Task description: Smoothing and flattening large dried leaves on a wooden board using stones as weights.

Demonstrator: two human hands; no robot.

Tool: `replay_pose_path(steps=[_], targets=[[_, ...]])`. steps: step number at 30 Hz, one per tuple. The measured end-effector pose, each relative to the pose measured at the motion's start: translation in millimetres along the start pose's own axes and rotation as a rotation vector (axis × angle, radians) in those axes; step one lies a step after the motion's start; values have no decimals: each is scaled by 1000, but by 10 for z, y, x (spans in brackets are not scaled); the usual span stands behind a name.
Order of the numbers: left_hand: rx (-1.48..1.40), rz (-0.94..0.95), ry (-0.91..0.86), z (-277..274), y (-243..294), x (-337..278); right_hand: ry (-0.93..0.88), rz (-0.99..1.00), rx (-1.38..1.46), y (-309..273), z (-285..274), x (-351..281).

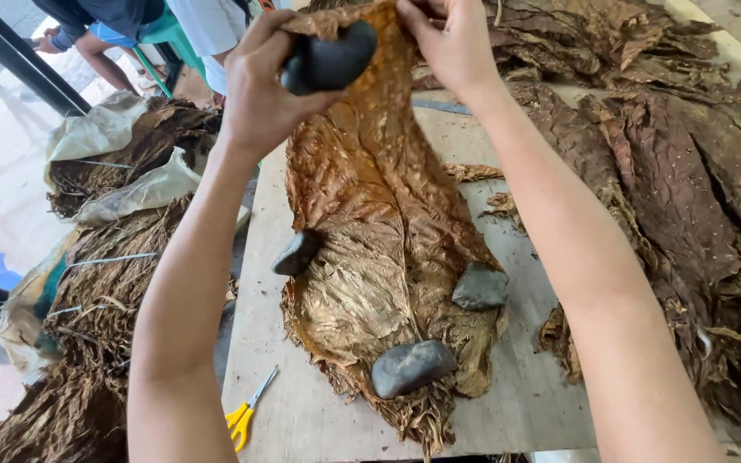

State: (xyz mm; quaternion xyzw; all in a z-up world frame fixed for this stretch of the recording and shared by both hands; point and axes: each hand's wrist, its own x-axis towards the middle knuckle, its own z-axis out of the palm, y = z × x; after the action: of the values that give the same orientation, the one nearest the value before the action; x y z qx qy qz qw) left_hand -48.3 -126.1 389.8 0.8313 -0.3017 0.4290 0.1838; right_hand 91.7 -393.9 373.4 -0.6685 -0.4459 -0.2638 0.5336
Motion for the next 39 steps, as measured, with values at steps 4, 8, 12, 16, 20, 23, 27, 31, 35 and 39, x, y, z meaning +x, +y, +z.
replay_pose_path(steps=[4, 8, 12, 16, 20, 23, 27, 31, 35, 39], targets=[[70, -16, 49, 163, -194, 45, 34, -56, 12, -279, 108, -625], [203, -106, 36, 649, -531, 33, -243, -266, -555, 46, 173, -1706], [289, -202, -31, 1336, -922, 21, -369, 258, -474, 536, -205, -2154], [371, -346, -109, 2168, -1357, -97, -254, 768, -334, 1376, -570, -2566], [198, -644, -206, 2858, -1528, -301, -199, 718, -344, 2002, -614, -2996], [384, -784, -477, 3803, -2233, -929, -104, 618, -416, 2257, -503, -3390], [387, -822, -595, 4245, -2528, -1314, -95, 586, -493, 2398, -463, -3438], [411, -961, -493, 4365, -2568, -1341, -23, 514, -469, 2353, -488, -3413], [589, -1035, -459, 4470, -2609, -1360, 78, 407, -425, 2248, -493, -3359], [429, -1005, -526, 4290, -1674, -1161, 115, 420, -411, 2252, -520, -3358]])
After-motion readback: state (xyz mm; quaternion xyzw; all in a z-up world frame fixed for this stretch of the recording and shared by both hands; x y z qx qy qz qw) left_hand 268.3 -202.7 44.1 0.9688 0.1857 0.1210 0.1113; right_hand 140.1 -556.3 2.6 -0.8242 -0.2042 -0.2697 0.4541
